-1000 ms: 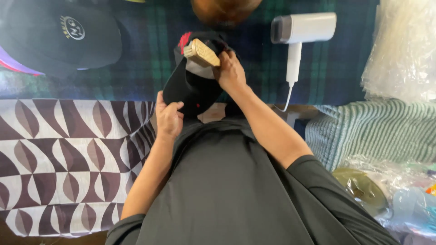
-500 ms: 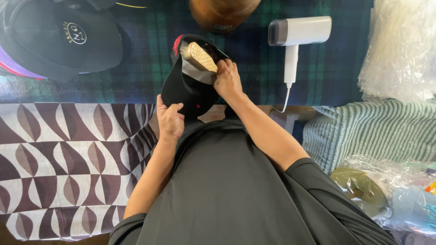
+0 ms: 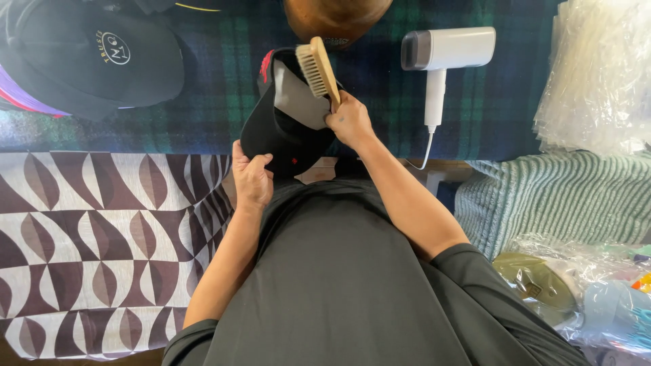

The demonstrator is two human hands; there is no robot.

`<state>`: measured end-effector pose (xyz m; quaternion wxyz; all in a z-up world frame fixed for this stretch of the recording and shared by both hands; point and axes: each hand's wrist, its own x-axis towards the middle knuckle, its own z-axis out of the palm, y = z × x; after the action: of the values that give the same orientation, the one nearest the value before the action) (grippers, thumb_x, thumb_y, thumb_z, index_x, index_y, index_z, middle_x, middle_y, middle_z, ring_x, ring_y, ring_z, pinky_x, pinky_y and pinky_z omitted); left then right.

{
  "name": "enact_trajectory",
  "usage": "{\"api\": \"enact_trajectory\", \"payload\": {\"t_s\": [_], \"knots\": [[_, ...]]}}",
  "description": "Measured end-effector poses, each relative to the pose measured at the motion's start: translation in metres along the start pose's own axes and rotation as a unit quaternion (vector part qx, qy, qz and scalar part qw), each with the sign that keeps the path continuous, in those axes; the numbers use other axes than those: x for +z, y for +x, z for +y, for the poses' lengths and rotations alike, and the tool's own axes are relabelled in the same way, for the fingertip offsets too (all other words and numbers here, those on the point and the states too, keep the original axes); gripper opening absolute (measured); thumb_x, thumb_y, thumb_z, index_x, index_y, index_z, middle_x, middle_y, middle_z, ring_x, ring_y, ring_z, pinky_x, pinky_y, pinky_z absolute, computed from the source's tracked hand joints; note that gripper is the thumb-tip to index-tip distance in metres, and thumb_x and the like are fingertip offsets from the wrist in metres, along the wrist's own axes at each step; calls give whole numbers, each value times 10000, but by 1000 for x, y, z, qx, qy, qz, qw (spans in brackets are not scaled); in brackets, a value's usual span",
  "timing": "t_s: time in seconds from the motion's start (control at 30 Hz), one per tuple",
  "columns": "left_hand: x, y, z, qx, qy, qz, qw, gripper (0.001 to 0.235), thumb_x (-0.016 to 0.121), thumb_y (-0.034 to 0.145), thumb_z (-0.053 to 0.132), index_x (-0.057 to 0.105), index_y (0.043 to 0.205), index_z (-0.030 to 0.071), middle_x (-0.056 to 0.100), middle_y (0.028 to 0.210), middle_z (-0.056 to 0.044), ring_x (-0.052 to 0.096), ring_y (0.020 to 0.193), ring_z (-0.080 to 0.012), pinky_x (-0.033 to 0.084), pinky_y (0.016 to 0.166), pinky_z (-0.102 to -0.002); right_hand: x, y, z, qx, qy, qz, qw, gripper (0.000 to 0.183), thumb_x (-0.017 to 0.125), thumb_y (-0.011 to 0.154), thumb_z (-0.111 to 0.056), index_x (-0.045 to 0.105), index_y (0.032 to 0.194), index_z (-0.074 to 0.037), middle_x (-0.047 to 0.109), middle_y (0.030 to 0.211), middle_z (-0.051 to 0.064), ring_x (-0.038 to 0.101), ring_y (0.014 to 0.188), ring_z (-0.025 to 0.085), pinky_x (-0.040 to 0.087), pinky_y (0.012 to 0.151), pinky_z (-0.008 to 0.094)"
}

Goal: The person uses a hairdryer to apply heat to a black baseball cap, then brushes the inside and outside of the cap with a wooden brush. They adjust the cap's shape and brim before placing it on a pile of other caps.

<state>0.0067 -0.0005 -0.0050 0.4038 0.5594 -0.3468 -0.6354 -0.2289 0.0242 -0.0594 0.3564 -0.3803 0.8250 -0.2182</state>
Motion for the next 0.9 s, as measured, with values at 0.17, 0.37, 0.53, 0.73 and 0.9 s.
{"api": "enact_trajectory", "payload": {"t_s": [0.17, 0.37, 0.53, 0.73, 0.9], "knots": [[-7, 5, -16, 9, 7, -10, 1000, 263, 629, 754, -2, 538, 879, 212, 559, 690, 64, 504, 497, -26, 374, 372, -142, -38, -37, -42, -13, -1, 3, 1000, 174, 656, 734, -215, 568, 844, -112, 648, 810, 172, 697, 850, 446, 552, 692, 517], [-16, 7, -24, 50, 14, -73, 996, 288, 598, 750, -79, 585, 932, 144, 558, 739, 24, 566, 651, -58, 410, 500, -189, -43, -43, -41, -23, 146, 6, 989, 120, 667, 704, -168, 571, 768, -202, 581, 650, 6, 638, 657, 178, 506, 628, 297], [-25, 14, -27, 67, 19, -88, 994, 304, 609, 741, -106, 589, 943, 121, 602, 767, -16, 603, 697, -115, 459, 576, -230, -51, -38, -37, -81, 300, -49, 949, 208, 720, 782, -88, 518, 756, -133, 778, 945, 122, 701, 784, 162, 540, 703, 282], [-36, 21, -40, 68, -55, -94, 992, 321, 576, 751, -125, 585, 989, 90, 648, 828, -57, 640, 791, -126, 513, 688, -247, -59, -57, -34, -117, 264, -113, 951, 196, 727, 742, -47, 544, 737, -117, 778, 904, 99, 593, 693, 96, 483, 629, 248], [-52, 24, -11, 59, -66, -103, 991, 324, 613, 726, -104, 567, 991, 78, 690, 852, -97, 676, 803, -175, 538, 711, -289, -82, -93, -38, -205, 175, 1, 963, 204, 846, 777, -65, 680, 895, -55, 712, 722, 171, 722, 686, 323, 529, 572, 431]]}}
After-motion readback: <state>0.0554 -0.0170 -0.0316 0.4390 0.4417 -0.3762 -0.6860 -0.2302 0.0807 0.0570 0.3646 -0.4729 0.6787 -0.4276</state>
